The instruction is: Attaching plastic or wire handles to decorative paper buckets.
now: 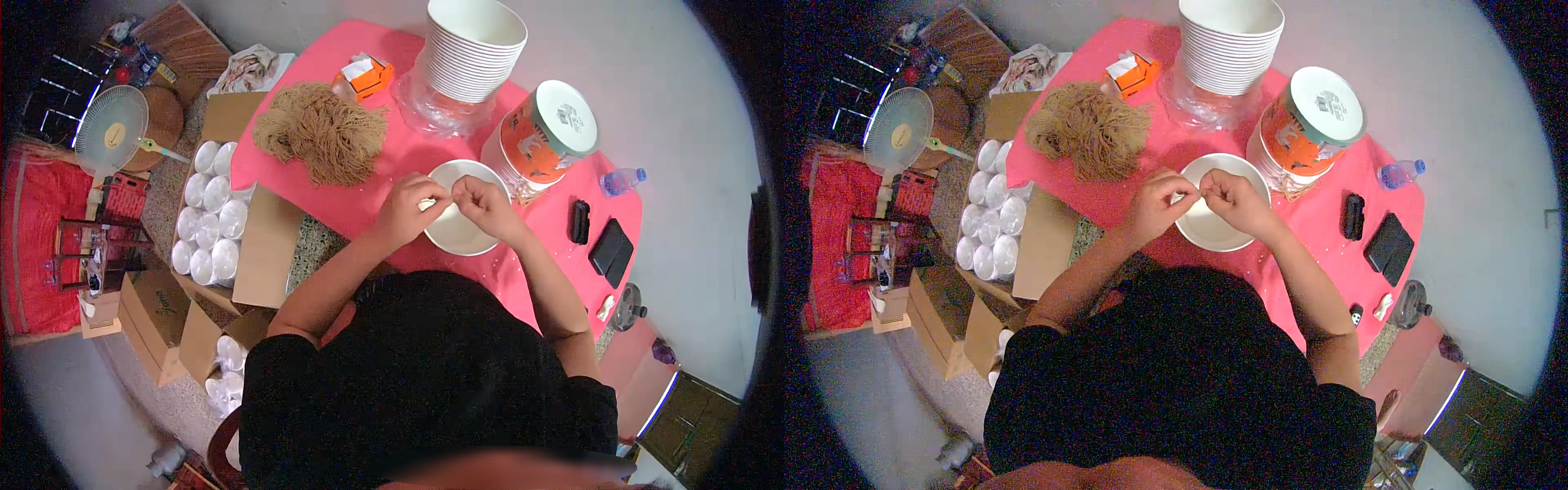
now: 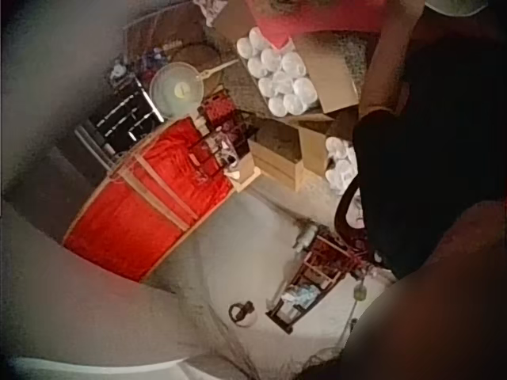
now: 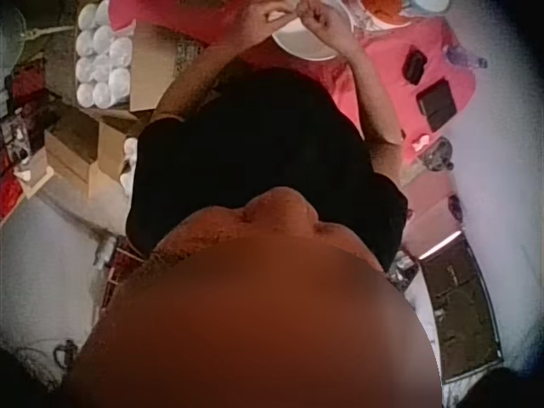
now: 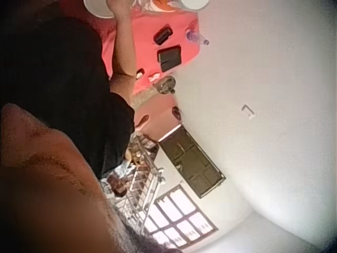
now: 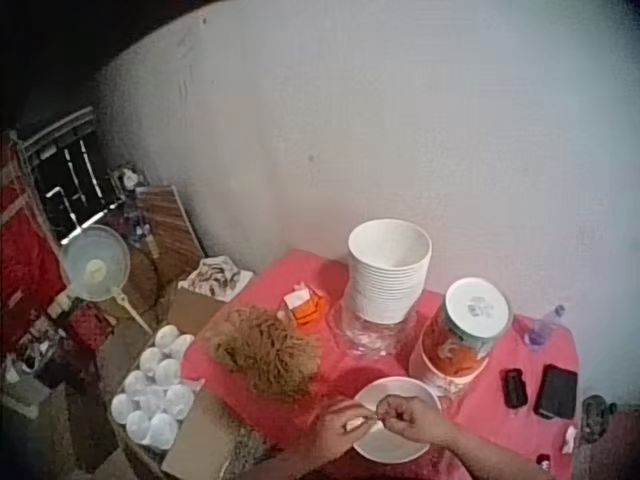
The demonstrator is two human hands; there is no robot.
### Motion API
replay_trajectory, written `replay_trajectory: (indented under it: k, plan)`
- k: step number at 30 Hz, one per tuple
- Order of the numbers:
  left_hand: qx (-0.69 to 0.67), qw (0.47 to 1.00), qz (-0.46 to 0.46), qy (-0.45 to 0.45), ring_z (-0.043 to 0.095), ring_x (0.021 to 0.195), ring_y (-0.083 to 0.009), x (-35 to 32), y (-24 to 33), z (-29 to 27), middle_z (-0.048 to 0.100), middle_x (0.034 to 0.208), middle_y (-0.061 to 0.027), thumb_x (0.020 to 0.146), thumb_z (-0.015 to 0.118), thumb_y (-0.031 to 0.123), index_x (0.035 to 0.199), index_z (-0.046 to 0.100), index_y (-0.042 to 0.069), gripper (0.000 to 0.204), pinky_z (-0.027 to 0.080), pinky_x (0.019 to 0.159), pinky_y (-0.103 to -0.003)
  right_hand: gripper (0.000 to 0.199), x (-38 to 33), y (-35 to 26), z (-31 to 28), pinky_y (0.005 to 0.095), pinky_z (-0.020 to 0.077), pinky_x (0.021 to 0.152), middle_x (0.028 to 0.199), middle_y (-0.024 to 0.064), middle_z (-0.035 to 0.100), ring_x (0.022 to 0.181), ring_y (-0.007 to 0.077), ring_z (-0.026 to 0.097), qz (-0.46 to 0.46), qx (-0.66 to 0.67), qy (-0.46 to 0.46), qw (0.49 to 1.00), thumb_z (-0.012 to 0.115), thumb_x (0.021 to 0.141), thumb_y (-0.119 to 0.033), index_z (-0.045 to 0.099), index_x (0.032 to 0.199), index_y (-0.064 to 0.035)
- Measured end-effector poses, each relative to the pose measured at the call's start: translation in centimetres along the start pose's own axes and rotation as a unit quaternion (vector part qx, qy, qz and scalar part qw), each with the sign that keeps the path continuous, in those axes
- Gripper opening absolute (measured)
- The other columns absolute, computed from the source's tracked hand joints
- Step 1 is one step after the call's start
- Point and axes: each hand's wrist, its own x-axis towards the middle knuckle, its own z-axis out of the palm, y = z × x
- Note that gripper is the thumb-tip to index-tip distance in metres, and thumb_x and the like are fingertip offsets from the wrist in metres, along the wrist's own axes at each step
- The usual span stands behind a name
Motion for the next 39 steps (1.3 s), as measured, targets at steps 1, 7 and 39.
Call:
replay_trajectory:
  k: [1,7,39]
  plan:
    - [-0.01,0.999,-0.028,-0.029,0.056,0.076,-0.0217,0.0,0.0,-0.1,0.059,0.078,-0.0077,0.071,0.069,0.006,0.079,0.061,0.002,0.012,0.043,0.068,-0.032,0.002,0.0,-0.3,0.0,0.023,0.035,0.051,0.066,-0.0015,0.048,0.057,0.0071,0.045,0.006,-0.018,0.01,1.0,0.052,0.085,-0.004,0.053,0.085,-0.0025]
    - [-0.002,1.0,0.025,-0.012,0.056,0.072,-0.0245,-0.3,-1.0,-0.5,0.058,0.076,-0.0081,0.069,0.066,0.006,0.073,0.057,0.003,0.009,0.043,0.063,-0.035,0.007,-0.3,-1.9,-0.3,0.0281,0.0411,0.054,0.063,0.0127,0.047,0.057,0.0147,0.051,-0.169,-0.316,-0.004,0.933,0.055,0.085,-0.006,0.055,0.089,-0.001]
    - [-0.005,0.992,0.075,-0.101,0.04,0.121,-0.033,2.4,-0.2,-3.3,0.042,0.127,-0.015,0.063,0.074,0.011,0.087,0.062,0.009,0.026,0.036,0.098,-0.039,0.013,-5.9,-9.0,-8.4,0.0443,0.0416,0.077,0.06,0.001,0.051,0.056,0.0165,0.047,-0.235,0.151,0.009,0.96,0.062,0.074,-0.015,0.054,0.071,-0.0059]
